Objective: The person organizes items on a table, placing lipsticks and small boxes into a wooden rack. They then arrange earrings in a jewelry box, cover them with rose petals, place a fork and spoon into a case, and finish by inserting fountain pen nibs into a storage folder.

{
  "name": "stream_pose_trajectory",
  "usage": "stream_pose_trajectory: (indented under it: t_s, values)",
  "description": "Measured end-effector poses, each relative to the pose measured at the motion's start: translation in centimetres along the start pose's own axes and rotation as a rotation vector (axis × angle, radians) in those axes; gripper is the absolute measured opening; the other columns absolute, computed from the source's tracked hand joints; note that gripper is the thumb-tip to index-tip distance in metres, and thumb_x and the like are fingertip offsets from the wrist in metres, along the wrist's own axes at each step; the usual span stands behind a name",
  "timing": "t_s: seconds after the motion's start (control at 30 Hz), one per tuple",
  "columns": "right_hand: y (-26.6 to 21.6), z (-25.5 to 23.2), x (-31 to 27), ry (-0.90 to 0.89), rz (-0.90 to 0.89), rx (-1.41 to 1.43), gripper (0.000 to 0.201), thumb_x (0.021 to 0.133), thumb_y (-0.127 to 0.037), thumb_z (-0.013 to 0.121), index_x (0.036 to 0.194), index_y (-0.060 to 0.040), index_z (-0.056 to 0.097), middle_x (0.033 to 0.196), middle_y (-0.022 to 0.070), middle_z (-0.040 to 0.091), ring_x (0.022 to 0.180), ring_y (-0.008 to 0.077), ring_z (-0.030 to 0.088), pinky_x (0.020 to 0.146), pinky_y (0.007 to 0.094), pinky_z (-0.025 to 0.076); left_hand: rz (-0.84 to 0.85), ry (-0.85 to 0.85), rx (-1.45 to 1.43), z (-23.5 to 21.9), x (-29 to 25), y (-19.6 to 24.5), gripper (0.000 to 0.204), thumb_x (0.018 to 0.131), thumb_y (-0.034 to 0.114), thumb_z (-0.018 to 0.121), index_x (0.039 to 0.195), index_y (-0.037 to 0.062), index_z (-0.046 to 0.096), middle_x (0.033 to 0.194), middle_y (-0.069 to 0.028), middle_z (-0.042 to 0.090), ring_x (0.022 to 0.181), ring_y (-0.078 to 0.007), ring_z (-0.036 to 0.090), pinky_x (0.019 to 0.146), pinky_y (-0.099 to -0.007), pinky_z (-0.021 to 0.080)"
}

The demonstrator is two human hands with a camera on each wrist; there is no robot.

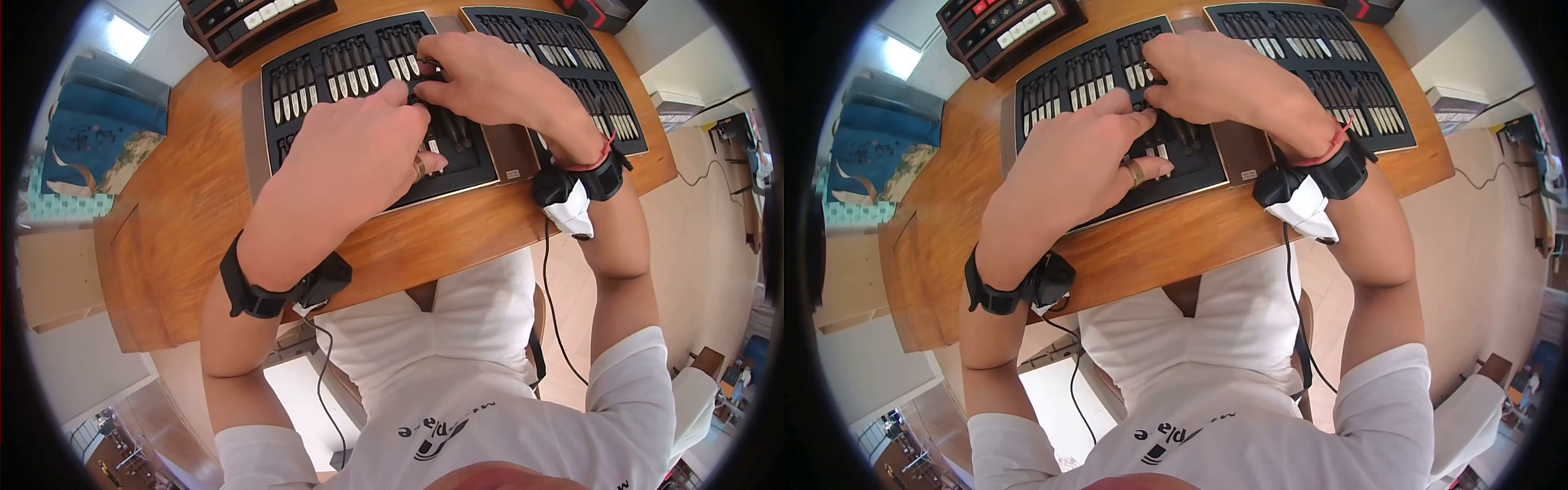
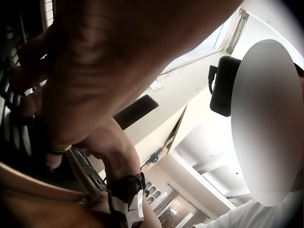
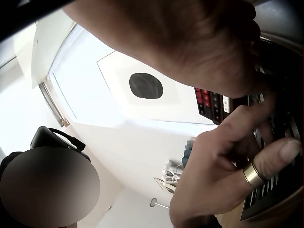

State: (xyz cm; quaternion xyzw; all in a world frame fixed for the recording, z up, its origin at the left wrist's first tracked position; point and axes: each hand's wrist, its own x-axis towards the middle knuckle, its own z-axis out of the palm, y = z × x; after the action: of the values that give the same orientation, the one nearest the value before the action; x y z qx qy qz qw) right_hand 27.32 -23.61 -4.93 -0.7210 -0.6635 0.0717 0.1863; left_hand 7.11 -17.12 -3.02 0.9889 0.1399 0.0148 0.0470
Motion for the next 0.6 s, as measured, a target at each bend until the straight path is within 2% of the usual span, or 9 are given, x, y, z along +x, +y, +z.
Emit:
stream_pose_trajectory:
  t_s: [0.13, 0.2, 0.33, 0.4, 0.43, 0.5, 0.53, 0.6]
  values:
    - [0.3, -0.1, 0.1, 0.02, -0.034, 0.004, 0.022, 0.093, -0.019, 0.072, 0.099, 0.0016, 0.067, 0.085, 0.0221, 0.072, 0.086, 0.0444, 0.07, 0.078, 0.0497, 0.056, 0.03, 0.072, 0.022, 0.5, -0.5, 0.6, 0.042, 0.092, 0.038, 0.079, 0.112, 0.0015, 0.074, 0.106, -0.0098, 0.063, 0.101, -0.0328, 0.07, 0.082, -0.0458, 0.059]
    - [0.2, -0.3, 0.0, 0.018, -0.045, 0.007, 0.021, 0.091, -0.017, 0.071, 0.099, 0.0015, 0.067, 0.086, 0.0223, 0.072, 0.086, 0.044, 0.07, 0.077, 0.0493, 0.056, 0.158, 0.185, 0.093, 1.0, -0.6, 0.6, 0.036, 0.092, 0.033, 0.079, 0.108, 0.0012, 0.075, 0.105, -0.0095, 0.064, 0.104, -0.0304, 0.067, 0.087, -0.0432, 0.057]
    - [0.1, -0.3, 0.0, 0.028, -0.033, -0.018, 0.021, 0.092, -0.019, 0.072, 0.098, 0.0011, 0.067, 0.086, 0.0226, 0.072, 0.086, 0.0437, 0.07, 0.077, 0.0493, 0.056, 0.131, 0.158, 0.204, 0.9, -1.0, 1.7, 0.03, 0.092, 0.028, 0.078, 0.106, 0.0012, 0.075, 0.105, -0.0091, 0.065, 0.105, -0.0287, 0.065, 0.091, -0.0407, 0.055]
    - [-0.4, -1.1, -0.1, -0.07, 0.026, -0.094, 0.024, 0.092, -0.02, 0.068, 0.099, 0.0031, 0.071, 0.099, 0.0254, 0.075, 0.095, 0.0447, 0.074, 0.083, 0.0517, 0.06, 0.142, 0.171, 0.237, 0.7, -1.0, 1.9, 0.026, 0.093, 0.025, 0.077, 0.105, 0.0019, 0.076, 0.1, -0.0096, 0.066, 0.104, -0.0285, 0.066, 0.09, -0.0394, 0.054]
    - [-0.3, -1.0, -0.2, -0.07, 0.027, -0.093, 0.024, 0.092, -0.02, 0.068, 0.099, 0.0031, 0.071, 0.099, 0.0254, 0.075, 0.095, 0.0447, 0.074, 0.083, 0.0517, 0.06, 0.143, 0.17, 0.237, 0.6, -1.0, 1.9, 0.026, 0.093, 0.025, 0.077, 0.105, 0.0019, 0.076, 0.1, -0.0096, 0.066, 0.104, -0.0285, 0.066, 0.09, -0.0394, 0.054]
    - [0.2, -0.7, -0.4, 0.065, -0.02, -0.128, 0.023, 0.093, -0.019, 0.073, 0.104, -0.0006, 0.066, 0.087, 0.0225, 0.072, 0.087, 0.0437, 0.071, 0.077, 0.0496, 0.055, 0.162, 0.127, 0.119, 0.2, -1.0, 1.7, 0.026, 0.093, 0.022, 0.077, 0.107, 0.0004, 0.075, 0.096, -0.0115, 0.068, 0.102, -0.0318, 0.068, 0.09, -0.0418, 0.055]
    - [0.4, -0.6, -0.4, 0.066, -0.02, -0.128, 0.023, 0.093, -0.019, 0.073, 0.104, -0.0006, 0.066, 0.087, 0.0225, 0.072, 0.087, 0.0437, 0.071, 0.077, 0.0496, 0.055, 0.161, 0.128, 0.121, 0.0, -0.9, 1.6, 0.026, 0.093, 0.022, 0.077, 0.107, 0.0004, 0.075, 0.096, -0.0115, 0.068, 0.102, -0.0318, 0.068, 0.09, -0.0418, 0.055]
    - [1.0, -0.6, -0.4, 0.083, -0.01, -0.144, 0.023, 0.093, -0.017, 0.072, 0.107, -0.0005, 0.065, 0.086, 0.0219, 0.071, 0.086, 0.0429, 0.07, 0.076, 0.0489, 0.054, 0.131, 0.144, -0.062, -0.4, -0.9, 1.4, 0.029, 0.092, 0.021, 0.078, 0.11, -0.0013, 0.075, 0.096, -0.0157, 0.07, 0.1, -0.0375, 0.069, 0.089, -0.0457, 0.056]
